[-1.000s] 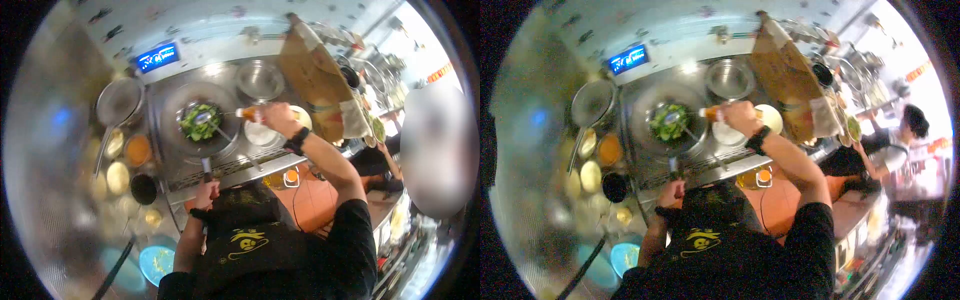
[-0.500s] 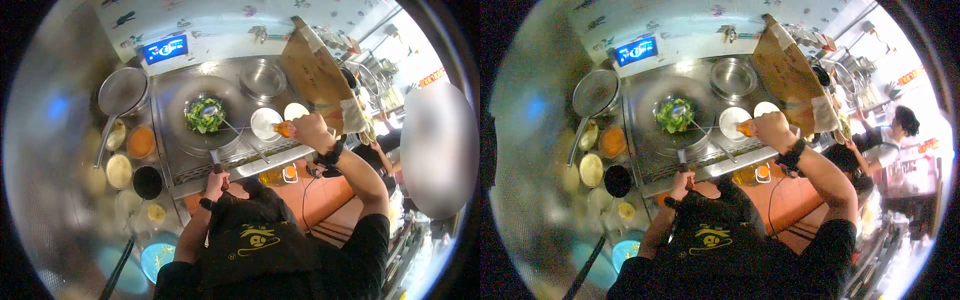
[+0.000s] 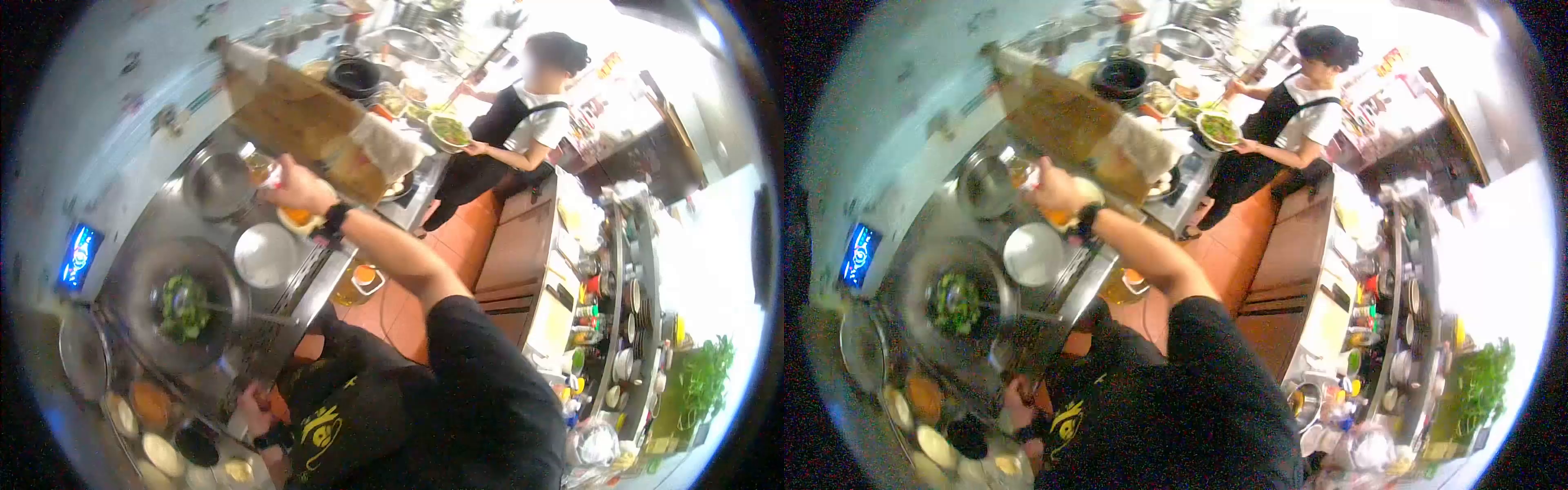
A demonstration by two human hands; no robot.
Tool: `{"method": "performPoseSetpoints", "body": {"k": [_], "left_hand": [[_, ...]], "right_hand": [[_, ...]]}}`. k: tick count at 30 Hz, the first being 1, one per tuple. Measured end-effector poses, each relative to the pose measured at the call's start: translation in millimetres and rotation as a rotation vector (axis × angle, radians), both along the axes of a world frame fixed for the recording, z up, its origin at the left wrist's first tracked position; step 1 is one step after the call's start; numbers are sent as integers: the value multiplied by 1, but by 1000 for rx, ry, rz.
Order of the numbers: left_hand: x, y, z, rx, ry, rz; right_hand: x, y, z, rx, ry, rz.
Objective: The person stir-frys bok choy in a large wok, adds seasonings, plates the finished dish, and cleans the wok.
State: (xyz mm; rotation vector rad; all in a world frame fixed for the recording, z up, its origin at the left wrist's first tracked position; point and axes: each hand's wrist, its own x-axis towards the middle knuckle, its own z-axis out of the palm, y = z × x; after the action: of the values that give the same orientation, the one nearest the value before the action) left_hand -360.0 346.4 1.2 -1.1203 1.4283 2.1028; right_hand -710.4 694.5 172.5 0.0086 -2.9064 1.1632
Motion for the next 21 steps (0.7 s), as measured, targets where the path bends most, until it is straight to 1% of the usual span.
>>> {"method": "performPoseSetpoints", "body": {"k": [1,2,4,5,6,7,8,9,10,11,12,13,14,15,17,18,21], "left_hand": [[-1,-3,1,97,5,65],[-5,-3,-3,84,1,46],[-4,-6,-9,-19,-121,79],[6,-10,-20,-64,-132,124],[13,-18,-44,27,-129,90],[14,-28,-51,120,-124,54],[17,-26,-34,81,-124,98],[13,-10,-20,6,-86,107],[5,2,-13,-59,-50,105],[11,-6,-18,-65,-45,108],[23,-17,-27,-115,-80,82],[17,-20,-40,-157,-112,38],[6,-11,-34,-132,-174,104],[-6,3,-7,-109,-240,165],[-35,39,52,-185,-208,108],[-26,28,40,-199,-242,97],[-5,-5,-10,-101,-206,51]], "right_hand": [[-24,6,-19,-161,80,-20],[-47,17,-38,-173,78,-40],[-86,20,-74,-254,448,-80],[-98,21,-70,-425,350,-74],[-110,30,-58,-391,234,27],[-136,26,-91,-224,317,-81],[-146,30,-98,-258,329,-103],[-157,31,-112,-331,378,-160],[-169,36,-127,-275,302,-109],[-178,31,-142,-282,306,-106],[-183,27,-156,-292,207,-103],[-190,34,-171,-292,113,-117],[-194,38,-189,-310,87,-118],[-196,38,-209,-328,58,-122],[-199,35,-235,-335,64,-147],[-195,40,-237,-329,79,-162],[-183,34,-234,-395,104,-143]]}}
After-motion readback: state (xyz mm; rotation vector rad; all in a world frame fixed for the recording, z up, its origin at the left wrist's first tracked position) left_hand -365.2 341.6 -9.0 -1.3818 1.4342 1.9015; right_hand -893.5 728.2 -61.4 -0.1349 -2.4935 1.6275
